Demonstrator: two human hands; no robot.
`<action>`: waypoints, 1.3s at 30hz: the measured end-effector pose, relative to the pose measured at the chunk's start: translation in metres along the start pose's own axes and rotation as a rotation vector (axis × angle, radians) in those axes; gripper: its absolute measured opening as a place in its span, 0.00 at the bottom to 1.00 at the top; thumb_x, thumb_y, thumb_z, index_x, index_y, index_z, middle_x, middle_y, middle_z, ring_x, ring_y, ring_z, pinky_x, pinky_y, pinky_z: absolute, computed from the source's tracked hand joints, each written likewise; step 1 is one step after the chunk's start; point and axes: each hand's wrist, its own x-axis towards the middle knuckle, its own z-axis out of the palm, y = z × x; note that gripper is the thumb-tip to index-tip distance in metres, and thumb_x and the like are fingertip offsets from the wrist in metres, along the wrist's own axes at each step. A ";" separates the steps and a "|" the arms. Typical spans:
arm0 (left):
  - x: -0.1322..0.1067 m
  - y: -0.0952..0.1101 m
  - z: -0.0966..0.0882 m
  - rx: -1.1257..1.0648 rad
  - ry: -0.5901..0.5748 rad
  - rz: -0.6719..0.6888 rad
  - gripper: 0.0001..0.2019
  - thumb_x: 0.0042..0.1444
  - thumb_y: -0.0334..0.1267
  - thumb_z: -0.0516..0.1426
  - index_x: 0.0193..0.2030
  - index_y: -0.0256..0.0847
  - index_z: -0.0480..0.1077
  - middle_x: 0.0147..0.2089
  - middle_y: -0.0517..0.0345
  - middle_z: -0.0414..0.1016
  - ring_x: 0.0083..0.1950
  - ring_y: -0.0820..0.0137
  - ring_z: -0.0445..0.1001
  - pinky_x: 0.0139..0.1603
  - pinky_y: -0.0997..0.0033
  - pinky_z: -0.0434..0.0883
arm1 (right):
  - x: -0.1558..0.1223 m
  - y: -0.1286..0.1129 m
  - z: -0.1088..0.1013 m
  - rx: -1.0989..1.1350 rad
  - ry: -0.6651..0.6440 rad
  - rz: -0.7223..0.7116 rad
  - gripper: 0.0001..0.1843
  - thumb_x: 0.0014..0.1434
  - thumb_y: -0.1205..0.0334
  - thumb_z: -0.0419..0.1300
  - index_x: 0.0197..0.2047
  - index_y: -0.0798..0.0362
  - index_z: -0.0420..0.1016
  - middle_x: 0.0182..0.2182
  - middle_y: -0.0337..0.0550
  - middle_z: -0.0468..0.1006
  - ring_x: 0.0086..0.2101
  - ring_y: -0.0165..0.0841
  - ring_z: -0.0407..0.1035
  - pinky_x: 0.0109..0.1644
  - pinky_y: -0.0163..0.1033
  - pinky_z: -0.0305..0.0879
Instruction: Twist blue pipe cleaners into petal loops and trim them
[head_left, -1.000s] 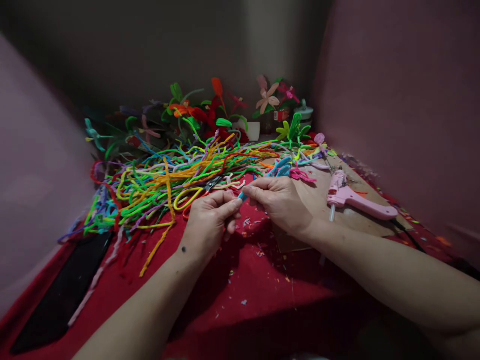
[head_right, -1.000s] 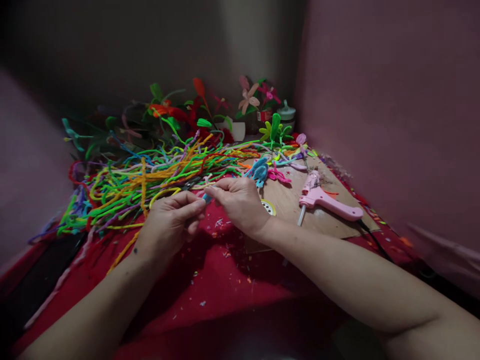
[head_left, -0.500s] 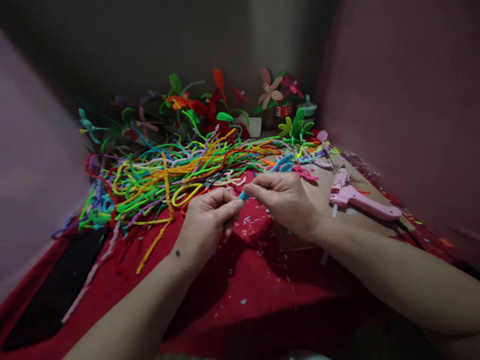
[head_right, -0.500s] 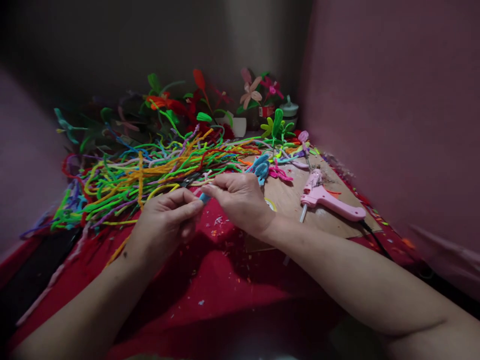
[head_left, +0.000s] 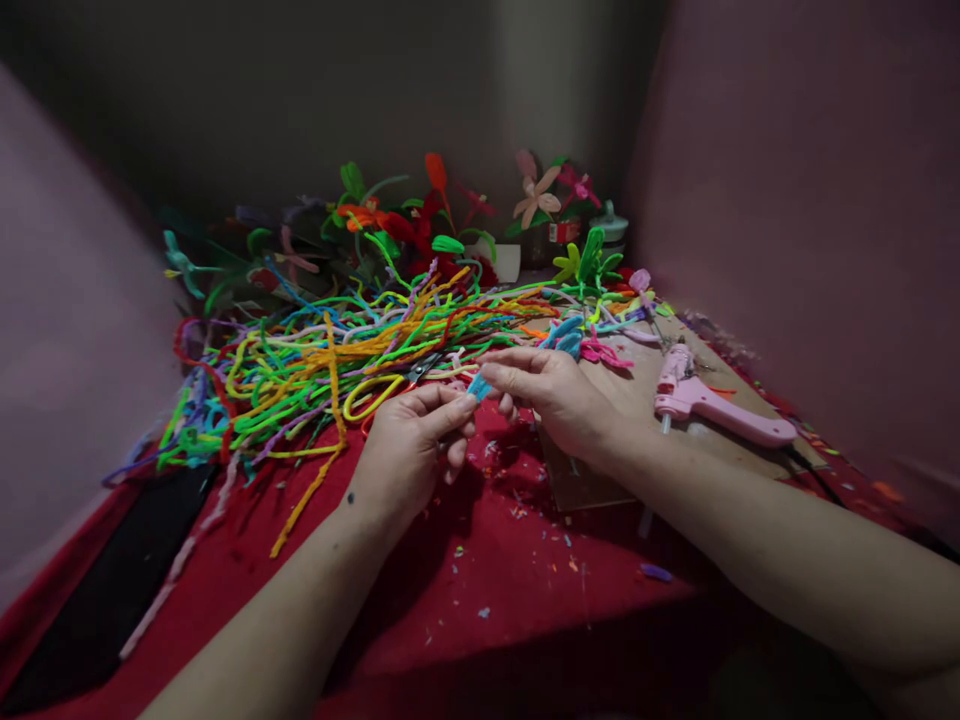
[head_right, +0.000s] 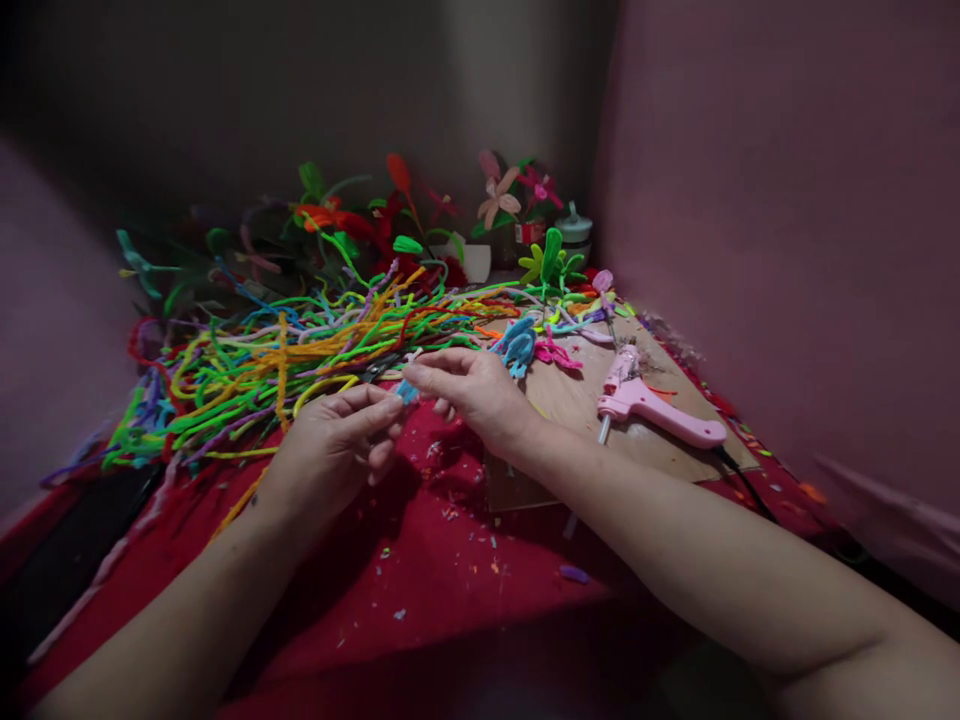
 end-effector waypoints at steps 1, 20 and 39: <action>0.000 -0.001 0.000 0.006 -0.007 -0.006 0.09 0.49 0.37 0.61 0.25 0.35 0.67 0.19 0.66 0.66 0.14 0.82 0.59 0.10 0.82 0.58 | 0.000 0.001 0.000 0.005 -0.016 -0.004 0.12 0.50 0.55 0.63 0.29 0.56 0.74 0.21 0.35 0.70 0.21 0.23 0.59 0.26 0.33 0.54; 0.003 -0.001 0.000 -0.107 -0.054 -0.075 0.08 0.47 0.35 0.61 0.32 0.36 0.65 0.24 0.63 0.71 0.14 0.80 0.63 0.10 0.81 0.61 | -0.004 0.004 0.004 0.005 0.023 0.067 0.09 0.48 0.60 0.64 0.24 0.58 0.72 0.19 0.35 0.72 0.20 0.23 0.62 0.26 0.32 0.57; 0.000 -0.002 0.001 0.391 0.076 0.207 0.08 0.53 0.42 0.56 0.32 0.39 0.70 0.26 0.60 0.71 0.25 0.73 0.70 0.24 0.75 0.66 | -0.005 0.003 0.008 -0.011 0.092 0.083 0.10 0.47 0.62 0.60 0.20 0.56 0.67 0.15 0.32 0.64 0.17 0.22 0.55 0.22 0.32 0.50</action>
